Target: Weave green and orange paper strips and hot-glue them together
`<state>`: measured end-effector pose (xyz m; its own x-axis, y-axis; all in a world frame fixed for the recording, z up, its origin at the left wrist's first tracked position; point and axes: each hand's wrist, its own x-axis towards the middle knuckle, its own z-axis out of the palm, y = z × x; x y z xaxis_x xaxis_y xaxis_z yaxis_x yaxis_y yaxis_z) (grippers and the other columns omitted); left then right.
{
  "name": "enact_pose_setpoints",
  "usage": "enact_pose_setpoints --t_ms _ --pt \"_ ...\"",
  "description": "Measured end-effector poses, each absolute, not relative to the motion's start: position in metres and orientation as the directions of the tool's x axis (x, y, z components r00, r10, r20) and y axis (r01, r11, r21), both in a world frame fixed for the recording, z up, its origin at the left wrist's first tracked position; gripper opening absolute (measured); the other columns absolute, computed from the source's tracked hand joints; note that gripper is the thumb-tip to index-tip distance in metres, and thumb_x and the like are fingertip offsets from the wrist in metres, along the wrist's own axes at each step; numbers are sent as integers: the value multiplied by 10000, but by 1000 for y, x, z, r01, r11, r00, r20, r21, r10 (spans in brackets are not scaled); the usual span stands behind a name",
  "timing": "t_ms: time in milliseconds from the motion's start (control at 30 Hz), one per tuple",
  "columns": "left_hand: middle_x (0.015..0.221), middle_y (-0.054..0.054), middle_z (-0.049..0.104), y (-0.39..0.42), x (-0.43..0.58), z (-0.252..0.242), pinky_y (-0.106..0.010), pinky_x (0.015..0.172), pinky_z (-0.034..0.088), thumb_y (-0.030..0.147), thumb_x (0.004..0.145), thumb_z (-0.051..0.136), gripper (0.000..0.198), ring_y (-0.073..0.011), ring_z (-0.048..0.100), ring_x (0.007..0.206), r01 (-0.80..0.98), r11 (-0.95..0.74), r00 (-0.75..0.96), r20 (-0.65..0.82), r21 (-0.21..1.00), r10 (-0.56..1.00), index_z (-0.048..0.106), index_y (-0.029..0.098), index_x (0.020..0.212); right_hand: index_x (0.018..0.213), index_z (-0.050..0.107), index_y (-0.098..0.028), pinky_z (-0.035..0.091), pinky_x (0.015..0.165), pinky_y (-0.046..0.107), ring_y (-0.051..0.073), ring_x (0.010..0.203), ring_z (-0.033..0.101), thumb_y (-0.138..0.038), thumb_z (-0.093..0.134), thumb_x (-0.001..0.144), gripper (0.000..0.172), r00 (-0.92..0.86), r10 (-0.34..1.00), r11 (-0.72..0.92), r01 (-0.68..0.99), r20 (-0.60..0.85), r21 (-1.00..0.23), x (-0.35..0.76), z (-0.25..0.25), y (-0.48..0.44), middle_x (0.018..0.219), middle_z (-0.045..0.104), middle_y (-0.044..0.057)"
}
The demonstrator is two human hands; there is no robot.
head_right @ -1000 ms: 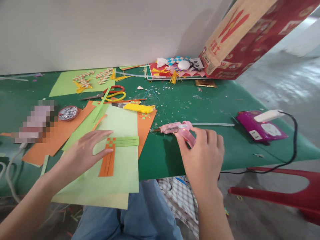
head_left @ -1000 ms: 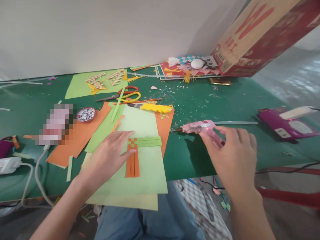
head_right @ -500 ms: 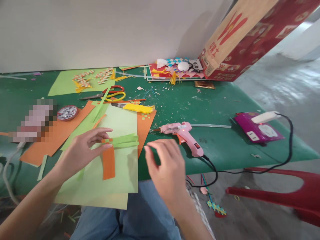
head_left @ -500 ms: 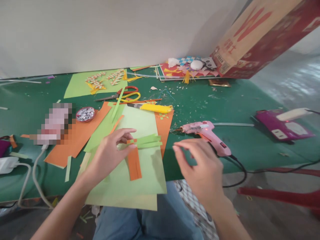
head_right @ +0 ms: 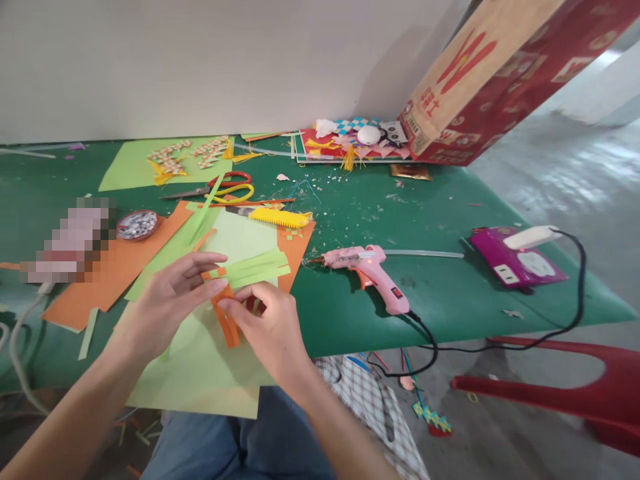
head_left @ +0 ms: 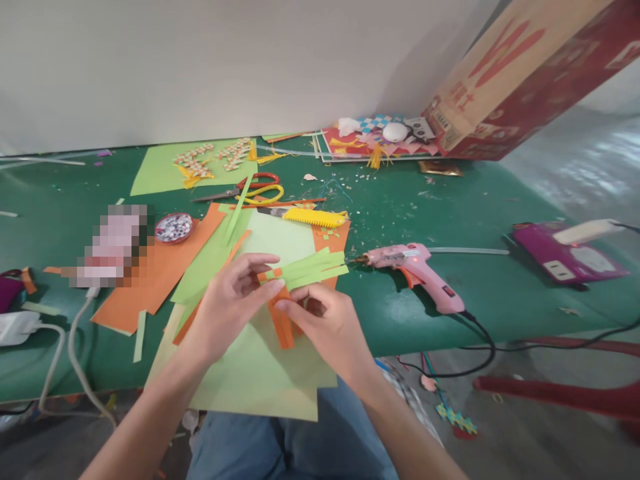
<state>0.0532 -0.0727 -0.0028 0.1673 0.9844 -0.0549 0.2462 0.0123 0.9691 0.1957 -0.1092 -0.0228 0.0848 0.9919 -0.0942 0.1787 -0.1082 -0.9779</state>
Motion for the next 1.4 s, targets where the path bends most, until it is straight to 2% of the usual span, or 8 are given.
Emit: enact_pose_setpoints --t_ms 133,567,967,1100,1200,1267,1333,1400 --pt "771 -23 651 -73 54 -5 -249 627 509 314 732 699 233 -140 606 706 281 1 188 -56 960 981 692 195 933 589 619 -175 306 428 217 74 456 378 -358 652 727 231 69 988 -146 140 -137 -979 195 -24 -110 499 525 -32" --pt "833 -32 684 -83 61 -6 -231 581 502 319 696 737 216 -134 608 697 198 -53 22 50 979 999 684 195 866 599 643 -182 310 446 218 78 472 390 -336 644 729 202 71 988 -145 78 -140 -986 195 -20 -111 541 575 -26" --pt "729 15 618 -78 59 -8 -211 547 454 313 719 739 226 -96 565 624 94 -82 -184 98 992 978 652 187 886 543 648 -189 267 424 205 60 418 345 -263 624 736 209 -15 980 -191 176 -197 -966 198 -17 -116 472 535 -46" --pt "728 29 604 -75 57 4 -240 589 481 274 753 713 154 -105 588 652 131 -223 -273 251 966 929 634 208 868 566 646 -186 278 425 204 69 431 377 -269 613 744 200 -28 982 -178 204 -187 -963 201 -18 -120 488 547 -37" --pt "767 31 628 -74 54 13 -275 652 510 193 762 713 121 -129 622 745 335 -511 -323 606 792 727 628 232 840 589 660 -182 303 443 207 75 448 393 -254 601 749 185 -16 988 -148 235 -156 -961 206 -19 -124 512 570 -25" --pt "783 28 676 -77 50 11 -332 754 534 112 783 672 150 -157 650 816 482 -661 -92 784 575 615 633 247 833 610 668 -177 325 461 212 81 465 415 -262 594 758 186 12 991 -134 247 -135 -960 211 -21 -126 541 595 -11" --pt "849 12 723 -81 45 1 -369 829 532 59 793 638 205 -179 670 883 530 -763 260 785 370 562 644 247 876 642 674 -174 351 476 222 96 488 459 -290 593 767 189 75 990 -135 241 -120 -961 218 -23 -128 577 626 7" --pt "929 -11 741 -86 39 -13 -383 871 524 53 806 625 216 -193 679 924 536 -817 494 705 213 508 654 234 920 622 649 -174 383 487 229 115 508 504 -325 605 761 210 160 983 -123 216 -89 -969 226 -24 -129 567 625 15"
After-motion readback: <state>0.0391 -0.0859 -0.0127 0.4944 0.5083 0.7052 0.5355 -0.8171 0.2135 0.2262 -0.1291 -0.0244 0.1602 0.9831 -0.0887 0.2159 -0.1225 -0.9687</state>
